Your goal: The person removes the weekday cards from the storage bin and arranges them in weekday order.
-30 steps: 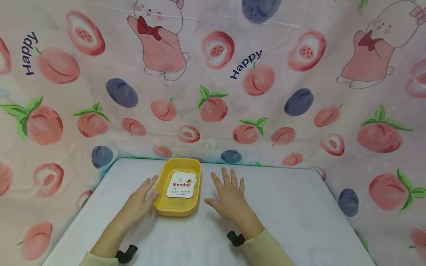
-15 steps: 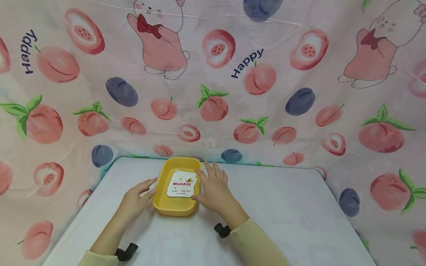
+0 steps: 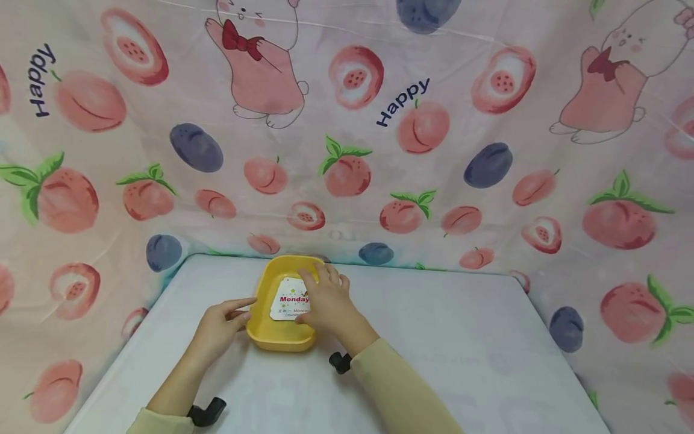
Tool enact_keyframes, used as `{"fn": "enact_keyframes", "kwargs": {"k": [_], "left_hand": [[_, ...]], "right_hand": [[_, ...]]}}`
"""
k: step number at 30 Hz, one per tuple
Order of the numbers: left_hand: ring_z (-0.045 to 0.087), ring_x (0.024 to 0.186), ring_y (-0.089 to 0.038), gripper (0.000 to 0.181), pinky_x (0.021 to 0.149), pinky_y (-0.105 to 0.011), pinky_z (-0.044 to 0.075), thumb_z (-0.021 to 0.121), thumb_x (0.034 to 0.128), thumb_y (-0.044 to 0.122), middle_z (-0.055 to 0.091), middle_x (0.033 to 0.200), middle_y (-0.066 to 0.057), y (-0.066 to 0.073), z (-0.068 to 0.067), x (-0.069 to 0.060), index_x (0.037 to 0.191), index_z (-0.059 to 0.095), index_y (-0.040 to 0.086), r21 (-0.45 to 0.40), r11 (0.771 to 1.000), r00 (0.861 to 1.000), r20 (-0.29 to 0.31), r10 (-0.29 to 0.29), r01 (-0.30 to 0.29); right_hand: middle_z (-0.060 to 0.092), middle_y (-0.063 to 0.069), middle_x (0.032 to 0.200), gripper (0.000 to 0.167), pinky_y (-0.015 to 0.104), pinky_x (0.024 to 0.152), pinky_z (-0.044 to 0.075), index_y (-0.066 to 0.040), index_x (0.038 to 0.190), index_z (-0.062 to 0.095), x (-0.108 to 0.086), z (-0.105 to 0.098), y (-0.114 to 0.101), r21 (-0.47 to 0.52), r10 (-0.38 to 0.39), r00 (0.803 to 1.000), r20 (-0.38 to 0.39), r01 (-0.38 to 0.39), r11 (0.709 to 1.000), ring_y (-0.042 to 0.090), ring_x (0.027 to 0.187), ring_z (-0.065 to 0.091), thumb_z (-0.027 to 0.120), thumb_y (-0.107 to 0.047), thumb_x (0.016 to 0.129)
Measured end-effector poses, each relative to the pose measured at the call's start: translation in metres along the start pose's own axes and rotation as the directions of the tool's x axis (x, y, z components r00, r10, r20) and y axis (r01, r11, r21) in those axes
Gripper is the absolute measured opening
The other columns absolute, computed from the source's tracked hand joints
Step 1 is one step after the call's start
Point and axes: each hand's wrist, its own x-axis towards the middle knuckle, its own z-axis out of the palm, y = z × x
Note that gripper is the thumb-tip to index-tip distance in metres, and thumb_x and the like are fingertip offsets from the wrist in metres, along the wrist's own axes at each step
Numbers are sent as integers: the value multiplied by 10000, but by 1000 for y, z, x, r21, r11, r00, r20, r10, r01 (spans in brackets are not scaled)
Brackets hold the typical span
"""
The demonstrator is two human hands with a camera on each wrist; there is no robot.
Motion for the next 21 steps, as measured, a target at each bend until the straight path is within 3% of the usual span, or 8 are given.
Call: {"fn": "enact_keyframes", "kwargs": {"k": [3,11,21], "left_hand": [[757,1085,-277,369,862,-385,661,691,1033,68,709,1335,-213,0,1,1,1397,725,118,-47,999,1000,10,-21,22],[743,1071,-312,342,850,-394,669,667,1030,16,661,1410,-247,-2,3,6,1366,726,47,-145,987,997,18,-70,71],[706,991,-251,296,792,-302,634,676,1007,-3,692,1318,-214,-8,8,13,1291,755,28,-137,985,994,-7,-110,108]], "right_hand": [[294,112,1741,1069,701,1268,255,-290,1650,393,7,6,-3,-20,8,1000,12,-8,1000,397,1598,249,958,-499,768],[319,96,1726,985,674,1262,260,-326,1617,438,22,13,-12,-23,13,997,80,-12,1000,393,1592,247,947,-482,789],[384,87,1695,932,634,1275,264,-326,1595,462,37,18,-18,-39,11,989,147,-5,999,375,1575,280,931,-498,809]]}}
